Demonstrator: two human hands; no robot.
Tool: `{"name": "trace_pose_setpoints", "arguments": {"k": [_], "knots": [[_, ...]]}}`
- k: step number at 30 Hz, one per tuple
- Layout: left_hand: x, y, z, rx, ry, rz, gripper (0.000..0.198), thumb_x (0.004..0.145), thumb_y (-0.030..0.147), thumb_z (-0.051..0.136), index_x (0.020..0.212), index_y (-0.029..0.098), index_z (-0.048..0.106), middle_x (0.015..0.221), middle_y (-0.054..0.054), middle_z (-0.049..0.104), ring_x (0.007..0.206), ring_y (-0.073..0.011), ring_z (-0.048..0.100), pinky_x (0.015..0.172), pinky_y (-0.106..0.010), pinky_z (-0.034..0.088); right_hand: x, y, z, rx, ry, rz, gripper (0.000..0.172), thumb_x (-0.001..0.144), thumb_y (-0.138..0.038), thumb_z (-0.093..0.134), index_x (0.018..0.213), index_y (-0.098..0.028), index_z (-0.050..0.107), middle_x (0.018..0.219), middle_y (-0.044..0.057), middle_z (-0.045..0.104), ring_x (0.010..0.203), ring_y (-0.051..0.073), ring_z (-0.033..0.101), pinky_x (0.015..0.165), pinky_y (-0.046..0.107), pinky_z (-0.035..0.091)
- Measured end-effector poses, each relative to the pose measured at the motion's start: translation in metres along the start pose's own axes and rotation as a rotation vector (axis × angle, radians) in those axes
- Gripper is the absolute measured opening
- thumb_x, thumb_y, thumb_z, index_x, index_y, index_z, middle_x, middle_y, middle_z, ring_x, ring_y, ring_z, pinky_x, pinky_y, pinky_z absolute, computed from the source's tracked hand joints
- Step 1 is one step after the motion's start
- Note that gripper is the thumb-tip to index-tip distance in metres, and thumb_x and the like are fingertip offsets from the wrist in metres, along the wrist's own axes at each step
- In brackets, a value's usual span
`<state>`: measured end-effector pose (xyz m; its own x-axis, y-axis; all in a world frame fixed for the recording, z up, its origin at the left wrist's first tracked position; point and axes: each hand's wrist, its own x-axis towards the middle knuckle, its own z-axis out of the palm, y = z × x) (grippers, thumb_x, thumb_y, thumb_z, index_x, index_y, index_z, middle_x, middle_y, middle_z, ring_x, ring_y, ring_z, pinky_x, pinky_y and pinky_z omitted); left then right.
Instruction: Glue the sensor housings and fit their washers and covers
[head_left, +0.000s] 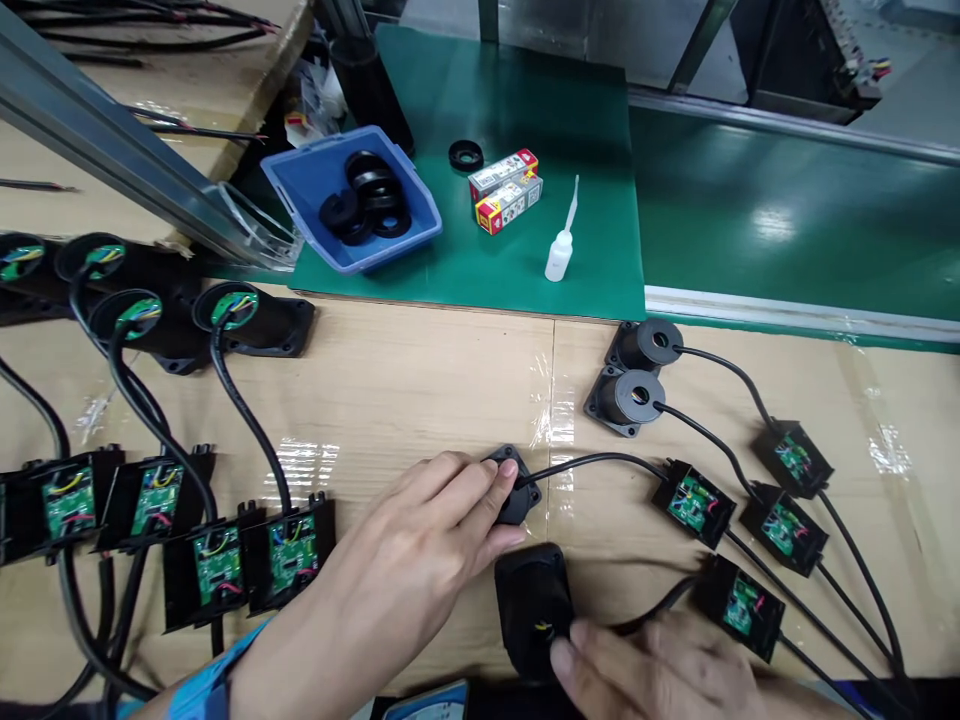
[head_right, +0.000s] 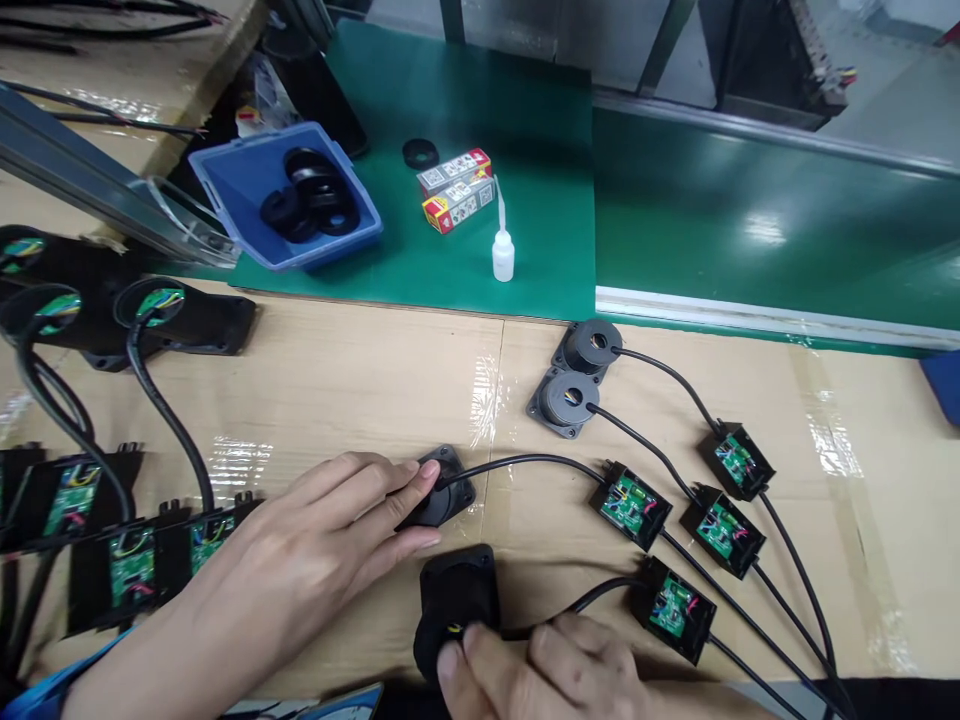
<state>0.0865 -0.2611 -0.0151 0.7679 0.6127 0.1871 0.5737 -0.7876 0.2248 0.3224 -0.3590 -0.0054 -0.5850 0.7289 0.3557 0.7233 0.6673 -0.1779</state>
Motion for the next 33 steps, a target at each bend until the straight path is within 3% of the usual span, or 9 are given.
{"name": "trace_pose_setpoints", "arguments": {"k": [3,5,9,12,15,21,28,33], "knots": [[-0.003,-0.001,0.000,0.014,-0.008,0.035,0.040,0.110,0.024,0.036,0.134,0.004,0.062,0.112,-0.012,0.072,0.103,-0.0261,0.064,0.086,-0.042,0.059,0.028,0.013,-0.002,-0.006,0.002,0.021,0.037,0.107,-0.040,0.051,0.119,-0.015,0.076,0.122,0.003,0.078,0.075,0.014,0.071,0.068,0.027,0.055],[-0.003,-0.003,0.000,0.003,-0.001,0.054,0.040,0.110,0.023,0.034,0.129,0.007,0.065,0.111,-0.012,0.072,0.100,-0.0256,0.065,0.085,-0.042,0.059,0.041,0.018,0.008,0.024,0.004,0.067,0.045,0.108,-0.044,0.045,0.122,-0.012,0.074,0.129,0.005,0.075,0.086,0.018,0.070,0.074,0.032,0.055],[-0.003,-0.006,0.002,-0.005,0.019,0.067,0.041,0.108,0.031,0.043,0.130,0.003,0.063,0.112,-0.014,0.072,0.103,-0.0269,0.065,0.084,-0.041,0.059,0.046,0.016,0.028,0.010,-0.004,0.070,0.045,0.108,-0.042,0.046,0.122,-0.008,0.073,0.122,0.007,0.078,0.093,0.019,0.066,0.079,0.034,0.051],[-0.004,-0.008,0.004,0.008,0.033,0.067,0.046,0.108,0.037,0.043,0.131,0.002,0.062,0.117,-0.017,0.070,0.110,-0.0297,0.064,0.087,-0.044,0.059,0.042,0.011,0.030,-0.038,-0.008,0.059,0.042,0.107,-0.038,0.049,0.122,-0.006,0.072,0.121,0.009,0.078,0.095,0.018,0.065,0.084,0.034,0.047],[-0.007,-0.009,0.008,0.013,0.069,0.062,0.051,0.107,0.046,0.044,0.130,0.005,0.063,0.124,-0.019,0.068,0.124,-0.0334,0.061,0.096,-0.046,0.057,0.042,0.010,0.027,-0.041,-0.029,0.058,0.042,0.106,-0.039,0.052,0.124,-0.005,0.071,0.115,0.009,0.078,0.092,0.020,0.064,0.084,0.036,0.045],[-0.013,-0.010,0.016,0.017,0.124,0.020,0.054,0.102,0.052,0.055,0.135,0.011,0.058,0.125,-0.018,0.068,0.135,-0.0355,0.057,0.095,-0.046,0.058,0.046,0.019,0.027,0.020,-0.081,0.112,0.031,0.106,-0.031,0.050,0.118,-0.013,0.072,0.076,0.000,0.072,0.069,0.018,0.065,0.069,0.036,0.041],[-0.014,-0.013,0.019,-0.014,0.143,0.034,0.066,0.093,0.064,0.061,0.138,0.016,0.056,0.125,-0.017,0.068,0.138,-0.0398,0.055,0.099,-0.052,0.059,0.046,0.029,0.025,0.075,-0.129,0.138,0.031,0.109,-0.030,0.047,0.105,-0.017,0.075,0.074,0.000,0.075,0.062,0.014,0.070,0.057,0.032,0.036],[-0.019,-0.005,0.032,0.112,0.207,0.047,0.059,0.097,0.038,0.069,0.145,0.009,0.051,0.129,-0.019,0.070,0.134,-0.0365,0.060,0.101,-0.046,0.057,0.046,0.030,0.024,0.067,-0.240,0.174,0.043,0.112,-0.038,0.036,0.112,-0.020,0.075,0.073,0.001,0.076,0.059,0.013,0.066,0.055,0.032,0.030]]}}
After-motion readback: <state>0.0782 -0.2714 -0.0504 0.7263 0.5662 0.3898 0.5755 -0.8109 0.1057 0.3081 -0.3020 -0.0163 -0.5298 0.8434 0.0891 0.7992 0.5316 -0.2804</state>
